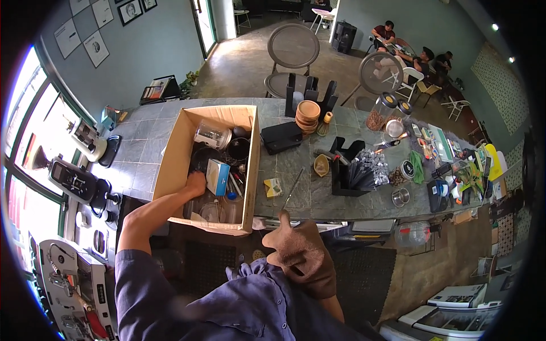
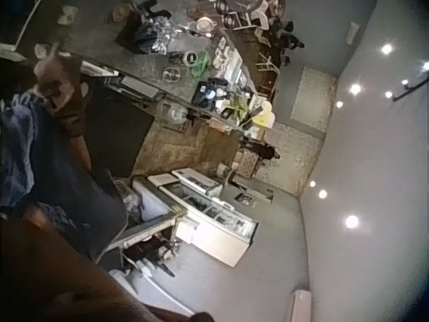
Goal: Sorting through small mechanical parts in a box and wiping a metal tube with a cloth.
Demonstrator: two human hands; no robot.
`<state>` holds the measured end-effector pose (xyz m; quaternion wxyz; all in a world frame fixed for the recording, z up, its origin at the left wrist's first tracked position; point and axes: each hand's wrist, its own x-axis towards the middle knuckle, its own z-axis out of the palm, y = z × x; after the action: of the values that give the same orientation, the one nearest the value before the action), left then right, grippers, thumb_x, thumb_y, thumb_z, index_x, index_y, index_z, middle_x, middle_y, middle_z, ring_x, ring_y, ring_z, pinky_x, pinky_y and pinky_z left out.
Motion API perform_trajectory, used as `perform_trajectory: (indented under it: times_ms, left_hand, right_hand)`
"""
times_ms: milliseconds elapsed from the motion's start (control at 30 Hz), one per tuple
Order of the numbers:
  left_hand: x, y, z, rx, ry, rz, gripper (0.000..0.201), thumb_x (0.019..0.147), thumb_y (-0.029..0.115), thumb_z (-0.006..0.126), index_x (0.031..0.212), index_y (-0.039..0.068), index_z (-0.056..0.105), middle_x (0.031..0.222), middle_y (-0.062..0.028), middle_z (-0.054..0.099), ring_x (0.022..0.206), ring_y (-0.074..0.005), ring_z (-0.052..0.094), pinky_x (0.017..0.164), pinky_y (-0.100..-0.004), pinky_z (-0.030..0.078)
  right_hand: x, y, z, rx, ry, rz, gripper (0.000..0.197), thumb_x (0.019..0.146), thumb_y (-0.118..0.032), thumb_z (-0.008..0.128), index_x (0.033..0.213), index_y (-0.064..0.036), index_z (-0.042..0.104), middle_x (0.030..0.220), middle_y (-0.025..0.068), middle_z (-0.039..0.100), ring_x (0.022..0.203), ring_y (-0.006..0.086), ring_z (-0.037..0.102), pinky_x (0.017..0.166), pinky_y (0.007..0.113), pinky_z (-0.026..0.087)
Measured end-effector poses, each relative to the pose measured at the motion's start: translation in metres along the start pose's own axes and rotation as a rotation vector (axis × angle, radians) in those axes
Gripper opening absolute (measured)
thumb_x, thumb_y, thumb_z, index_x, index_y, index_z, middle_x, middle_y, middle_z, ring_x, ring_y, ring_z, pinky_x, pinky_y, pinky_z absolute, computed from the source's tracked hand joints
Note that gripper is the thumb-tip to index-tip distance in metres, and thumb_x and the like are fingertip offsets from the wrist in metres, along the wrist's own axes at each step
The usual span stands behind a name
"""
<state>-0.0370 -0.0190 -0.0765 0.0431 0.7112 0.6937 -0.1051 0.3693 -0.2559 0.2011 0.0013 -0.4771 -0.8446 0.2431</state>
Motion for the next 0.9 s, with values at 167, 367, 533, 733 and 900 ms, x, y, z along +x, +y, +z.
perform_trajectory:
  times_ms: [167, 367, 533, 733, 900]
  left_hand:
    - [-0.014, 0.004, -0.021, 0.102, -0.175, 0.080, 0.032, 0.078, 0.012, 0.076, 0.105, -0.004, 0.078, 0.115, -0.0283, 0.074, 0.106, -0.0401, 0.075, 0.091, -0.0467, 0.062]
    - [-0.025, 0.034, -0.057, 0.162, -0.187, 0.191, 0.024, 0.081, 0.009, 0.073, 0.103, -0.001, 0.080, 0.114, -0.0226, 0.077, 0.104, -0.0387, 0.076, 0.081, -0.0473, 0.065]
    - [-0.053, 0.047, -0.119, -0.089, -0.524, -0.160, 0.020, 0.089, 0.006, 0.064, 0.098, -0.006, 0.077, 0.109, -0.0251, 0.076, 0.087, -0.0365, 0.078, 0.058, -0.0491, 0.065]
    - [-0.078, 0.018, -0.135, -0.014, -0.714, -0.157, 0.023, 0.090, 0.004, 0.056, 0.091, -0.007, 0.076, 0.092, -0.0276, 0.076, 0.068, -0.0357, 0.078, 0.052, -0.0472, 0.064]
    - [-0.141, -0.007, -0.193, 0.014, -0.564, -0.049, 0.027, 0.086, 0.007, 0.053, 0.082, -0.006, 0.075, 0.077, -0.0256, 0.075, 0.063, -0.0331, 0.077, 0.056, -0.0469, 0.064]
  right_hand:
    - [-0.002, 0.002, 0.009, 0.111, 0.085, -0.007, 0.045, 0.085, -0.014, 0.079, 0.127, -0.0030, 0.066, 0.110, 0.0110, 0.068, 0.102, 0.0274, 0.068, 0.089, 0.038, 0.053]
    - [-0.008, 0.008, 0.011, 0.226, 0.193, 0.014, 0.046, 0.084, -0.013, 0.080, 0.127, -0.0029, 0.066, 0.108, 0.0111, 0.068, 0.101, 0.0282, 0.067, 0.089, 0.039, 0.053]
    - [-0.013, 0.008, 0.026, 0.322, 0.249, -0.046, 0.046, 0.084, -0.012, 0.080, 0.127, -0.0028, 0.065, 0.107, 0.0112, 0.068, 0.099, 0.0289, 0.067, 0.088, 0.039, 0.053]
    - [-0.013, 0.019, 0.031, 0.438, 0.337, -0.081, 0.047, 0.083, -0.010, 0.081, 0.126, -0.0027, 0.065, 0.104, 0.0113, 0.067, 0.098, 0.0298, 0.067, 0.088, 0.039, 0.052]
    - [-0.018, 0.017, 0.048, 0.544, 0.382, -0.131, 0.047, 0.082, -0.009, 0.081, 0.126, -0.0025, 0.065, 0.103, 0.0113, 0.067, 0.096, 0.0305, 0.067, 0.088, 0.040, 0.052]
